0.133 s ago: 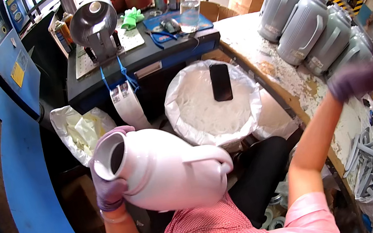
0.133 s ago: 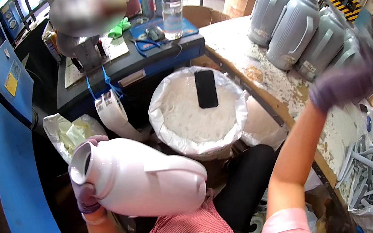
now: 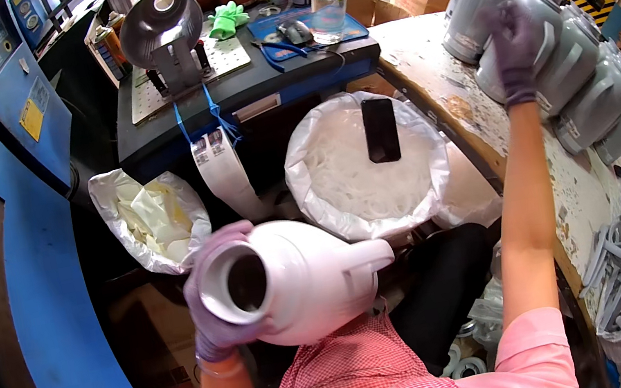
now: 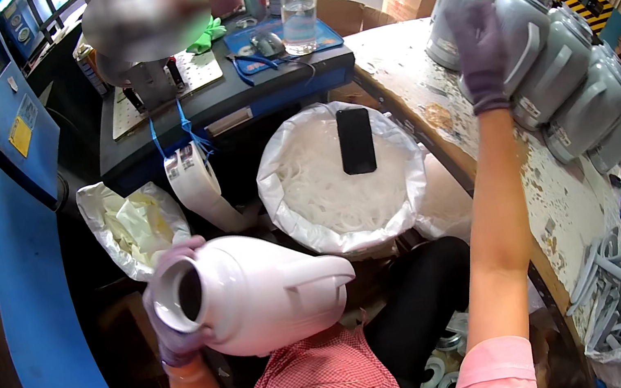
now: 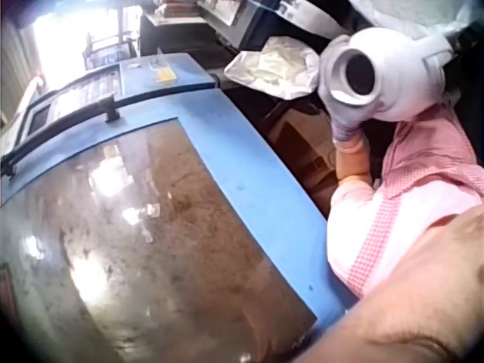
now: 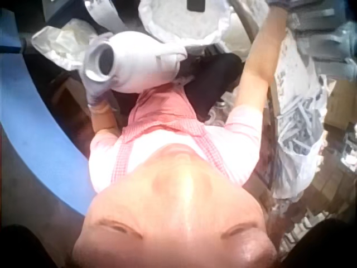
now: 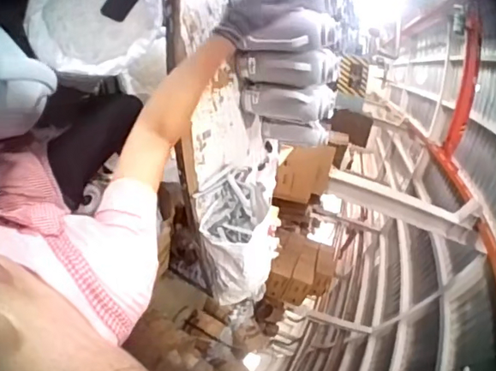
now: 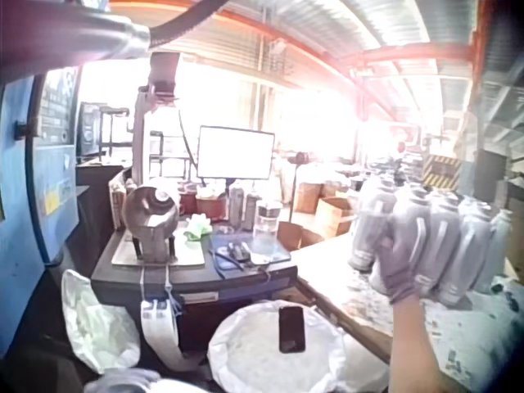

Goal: The person sits on the floor and assembles white thermos flasks by hand. They insert a metal liner into the flask body, attach a plastic handle, and place a cap on the top. The person repeats this process for multiple units, placing the finished thermoses on a nearby table.

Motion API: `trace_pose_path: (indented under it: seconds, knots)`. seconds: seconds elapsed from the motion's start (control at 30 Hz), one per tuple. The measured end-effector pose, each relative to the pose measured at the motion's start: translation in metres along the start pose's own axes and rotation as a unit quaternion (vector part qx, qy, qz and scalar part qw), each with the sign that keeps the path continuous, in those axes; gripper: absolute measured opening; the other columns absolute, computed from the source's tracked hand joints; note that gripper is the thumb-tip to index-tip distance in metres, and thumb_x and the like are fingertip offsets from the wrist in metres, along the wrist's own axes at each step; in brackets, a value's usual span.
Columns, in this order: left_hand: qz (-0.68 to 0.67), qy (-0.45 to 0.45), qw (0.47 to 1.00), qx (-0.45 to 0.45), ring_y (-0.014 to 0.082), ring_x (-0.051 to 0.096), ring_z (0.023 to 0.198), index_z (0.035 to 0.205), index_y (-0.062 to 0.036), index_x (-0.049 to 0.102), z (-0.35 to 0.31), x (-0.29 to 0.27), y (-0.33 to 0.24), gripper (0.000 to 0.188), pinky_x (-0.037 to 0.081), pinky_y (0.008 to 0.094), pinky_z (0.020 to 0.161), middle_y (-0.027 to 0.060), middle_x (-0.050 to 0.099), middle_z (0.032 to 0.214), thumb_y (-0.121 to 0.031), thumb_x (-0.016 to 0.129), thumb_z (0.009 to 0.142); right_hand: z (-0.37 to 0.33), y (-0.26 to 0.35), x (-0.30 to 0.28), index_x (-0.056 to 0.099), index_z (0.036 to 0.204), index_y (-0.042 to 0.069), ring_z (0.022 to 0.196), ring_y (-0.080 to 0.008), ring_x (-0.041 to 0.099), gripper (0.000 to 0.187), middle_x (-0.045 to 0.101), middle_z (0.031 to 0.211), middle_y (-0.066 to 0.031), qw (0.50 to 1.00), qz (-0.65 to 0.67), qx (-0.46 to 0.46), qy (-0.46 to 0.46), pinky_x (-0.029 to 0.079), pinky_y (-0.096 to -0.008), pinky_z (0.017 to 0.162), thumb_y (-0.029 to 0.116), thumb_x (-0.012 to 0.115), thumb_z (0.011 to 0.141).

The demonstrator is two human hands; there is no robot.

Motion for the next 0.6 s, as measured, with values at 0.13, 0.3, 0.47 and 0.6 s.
trace_pose_path:
  seconds: [0.13, 0.3, 0.47, 0.6]
  knots:
    - [0.050, -0.004, 0.999, -0.019, 0.0330, 0.058, 0.118, 0.119, 0.0071, 0.060, -0.022, 0.013, 0.015, 0.088, 0.046, 0.0418, 0.102, 0.0247, 0.058, 0.126, -0.037, 0.094, 0.050, -0.125, -0.019, 0.127, 0.068, 0.111, 0.006, 0.100, -0.0314, 0.063, 0.030, 0.068, 0.105, -0.0172, 0.965, 0.023, -0.036, 0.258, 0.050, -0.0397, 0.087, 0.018, 0.073, 0.084]
    - [0.086, 0.050, 0.995, -0.012, 0.0340, 0.059, 0.117, 0.123, 0.0018, 0.058, -0.027, 0.033, 0.031, 0.085, 0.048, 0.0421, 0.101, 0.0205, 0.057, 0.126, -0.030, 0.096, 0.054, -0.263, -0.033, 0.246, 0.073, 0.105, 0.010, 0.105, -0.0343, 0.065, 0.029, 0.068, 0.115, -0.0157, 0.846, -0.106, 0.211, 0.479, 0.049, -0.0417, 0.095, 0.030, 0.063, 0.086]
    - [0.111, 0.064, 0.992, 0.003, 0.0363, 0.061, 0.113, 0.122, 0.0007, 0.058, -0.025, 0.031, 0.035, 0.083, 0.050, 0.0441, 0.098, 0.0202, 0.058, 0.124, -0.033, 0.095, 0.056, -0.275, -0.023, 0.272, 0.071, 0.094, 0.016, 0.109, -0.0281, 0.060, 0.018, 0.064, 0.112, -0.0061, 0.881, -0.176, -0.049, 0.437, 0.051, -0.0402, 0.090, 0.022, 0.074, 0.078]
    - [0.114, 0.072, 0.991, 0.013, 0.0380, 0.061, 0.114, 0.121, 0.0002, 0.059, -0.019, 0.024, 0.041, 0.082, 0.049, 0.0453, 0.099, 0.0206, 0.058, 0.125, -0.034, 0.095, 0.055, -0.246, -0.011, 0.204, 0.071, 0.097, 0.014, 0.098, -0.0279, 0.063, 0.015, 0.066, 0.107, -0.0075, 0.922, -0.096, -0.100, 0.361, 0.053, -0.0402, 0.082, 0.018, 0.071, 0.082]
Point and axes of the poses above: each hand's wrist, its own z-axis towards the middle knuckle, its own x-axis out of the palm, y = z × x, the point moved 3 cm from there along z, towards the middle knuckle
